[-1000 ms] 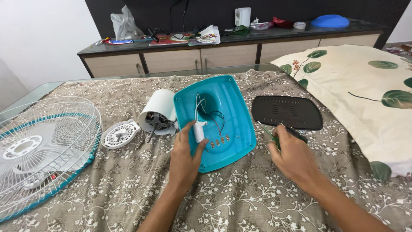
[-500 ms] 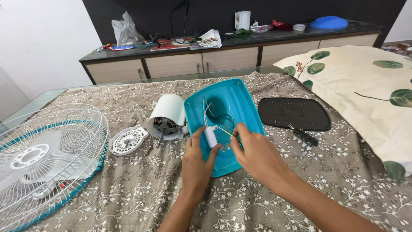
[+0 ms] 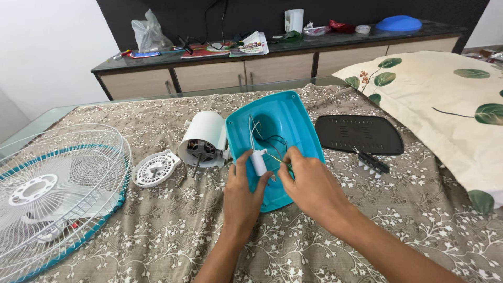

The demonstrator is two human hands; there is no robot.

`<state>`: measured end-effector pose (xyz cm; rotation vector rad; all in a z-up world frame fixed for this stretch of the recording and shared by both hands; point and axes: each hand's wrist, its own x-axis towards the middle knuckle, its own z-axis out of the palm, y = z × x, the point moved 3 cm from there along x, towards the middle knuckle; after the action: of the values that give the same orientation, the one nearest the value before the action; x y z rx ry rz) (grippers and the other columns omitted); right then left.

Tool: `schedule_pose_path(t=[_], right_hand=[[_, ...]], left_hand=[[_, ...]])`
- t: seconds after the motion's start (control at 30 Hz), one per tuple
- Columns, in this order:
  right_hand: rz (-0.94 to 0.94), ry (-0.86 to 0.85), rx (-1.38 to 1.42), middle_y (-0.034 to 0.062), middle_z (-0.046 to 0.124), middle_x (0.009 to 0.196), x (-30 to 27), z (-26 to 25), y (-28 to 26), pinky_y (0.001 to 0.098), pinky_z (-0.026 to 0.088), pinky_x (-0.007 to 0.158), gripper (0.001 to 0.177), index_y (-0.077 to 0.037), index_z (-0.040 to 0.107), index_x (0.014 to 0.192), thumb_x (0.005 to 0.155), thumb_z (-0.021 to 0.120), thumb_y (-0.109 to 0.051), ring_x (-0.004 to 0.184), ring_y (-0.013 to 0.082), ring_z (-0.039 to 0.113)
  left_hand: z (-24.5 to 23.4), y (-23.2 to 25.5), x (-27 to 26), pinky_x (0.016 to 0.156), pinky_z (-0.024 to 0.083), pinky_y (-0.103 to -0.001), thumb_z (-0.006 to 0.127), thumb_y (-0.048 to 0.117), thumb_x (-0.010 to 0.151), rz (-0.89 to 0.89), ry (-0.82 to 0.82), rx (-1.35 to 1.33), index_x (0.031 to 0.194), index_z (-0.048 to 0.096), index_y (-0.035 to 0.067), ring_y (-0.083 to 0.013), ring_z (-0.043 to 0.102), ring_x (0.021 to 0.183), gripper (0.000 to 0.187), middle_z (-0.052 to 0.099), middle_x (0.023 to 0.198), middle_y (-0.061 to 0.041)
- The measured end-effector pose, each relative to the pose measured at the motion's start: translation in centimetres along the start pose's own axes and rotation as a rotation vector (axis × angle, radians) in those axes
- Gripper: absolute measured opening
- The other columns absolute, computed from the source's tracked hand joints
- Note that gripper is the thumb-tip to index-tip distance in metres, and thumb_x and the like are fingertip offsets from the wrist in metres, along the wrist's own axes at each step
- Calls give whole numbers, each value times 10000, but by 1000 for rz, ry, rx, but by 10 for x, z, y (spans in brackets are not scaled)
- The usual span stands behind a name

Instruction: The person removes the black back cover of a teal fan base, then uses a screwdriver to loosen and remove the speed control switch and a white cylindrical component from inside the base. The removed parts are placed on the table next to the fan base.

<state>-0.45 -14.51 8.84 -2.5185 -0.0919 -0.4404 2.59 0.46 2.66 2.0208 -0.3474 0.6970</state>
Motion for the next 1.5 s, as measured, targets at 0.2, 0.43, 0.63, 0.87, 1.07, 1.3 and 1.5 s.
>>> schedule_pose_path(t=[0.2, 0.43, 0.63, 0.87, 1.07, 1.3, 1.5], right_hand=[[9, -20, 47, 232, 698, 681, -1, 0, -1, 502, 517, 541, 253, -12, 628, 1023, 966, 579, -253, 541, 367, 699], [-36, 5, 82, 224, 695, 646, 2, -2, -2, 487, 514, 530, 247, 1, 640, 1006, 965, 582, -236, 529, 352, 697], [-33, -13, 88, 222, 684, 620, 3, -4, -2, 477, 512, 521, 246, 0, 647, 1011, 969, 575, -231, 514, 344, 696], [-68, 4, 84, 217, 687, 634, 4, -4, -2, 461, 521, 511, 251, 12, 655, 1015, 960, 591, -225, 515, 331, 693], [30, -74, 83, 217, 684, 591, 1, -5, -4, 482, 506, 504, 251, -7, 647, 1039, 973, 565, -235, 479, 327, 689], [-41, -12, 41, 245, 683, 642, 2, -4, -7, 495, 536, 549, 259, 11, 650, 1029, 980, 569, -229, 564, 386, 704], [-84, -8, -42, 281, 695, 726, 21, -7, -6, 486, 573, 623, 246, 16, 735, 948, 934, 630, -206, 662, 421, 711]], left_hand=[[-2, 1, 0, 746, 547, -512, 765, 313, 873, -41, -22, 13, 1400, 500, 113, -421, 697, 923, 623, 632, 1135, -220], [-1, 1, 0, 739, 551, -510, 776, 335, 872, -4, -3, 14, 1396, 502, 101, -427, 697, 931, 636, 633, 1121, -227], [0, -1, 1, 728, 555, -504, 764, 342, 869, -50, -28, 11, 1400, 502, 115, -413, 708, 909, 634, 634, 1134, -219], [-1, -1, 0, 731, 557, -503, 764, 339, 880, -11, -11, 20, 1398, 504, 104, -408, 708, 916, 626, 640, 1131, -219], [0, -1, 0, 736, 561, -500, 763, 345, 875, -50, -31, 16, 1406, 499, 112, -401, 712, 915, 637, 638, 1141, -214], [1, -2, 0, 772, 557, -495, 772, 336, 871, -49, -20, 7, 1402, 507, 111, -400, 703, 968, 635, 644, 1157, -213], [1, 0, 0, 820, 528, -491, 785, 248, 867, 15, 11, -45, 1415, 517, 102, -391, 678, 996, 628, 643, 1130, -217]])
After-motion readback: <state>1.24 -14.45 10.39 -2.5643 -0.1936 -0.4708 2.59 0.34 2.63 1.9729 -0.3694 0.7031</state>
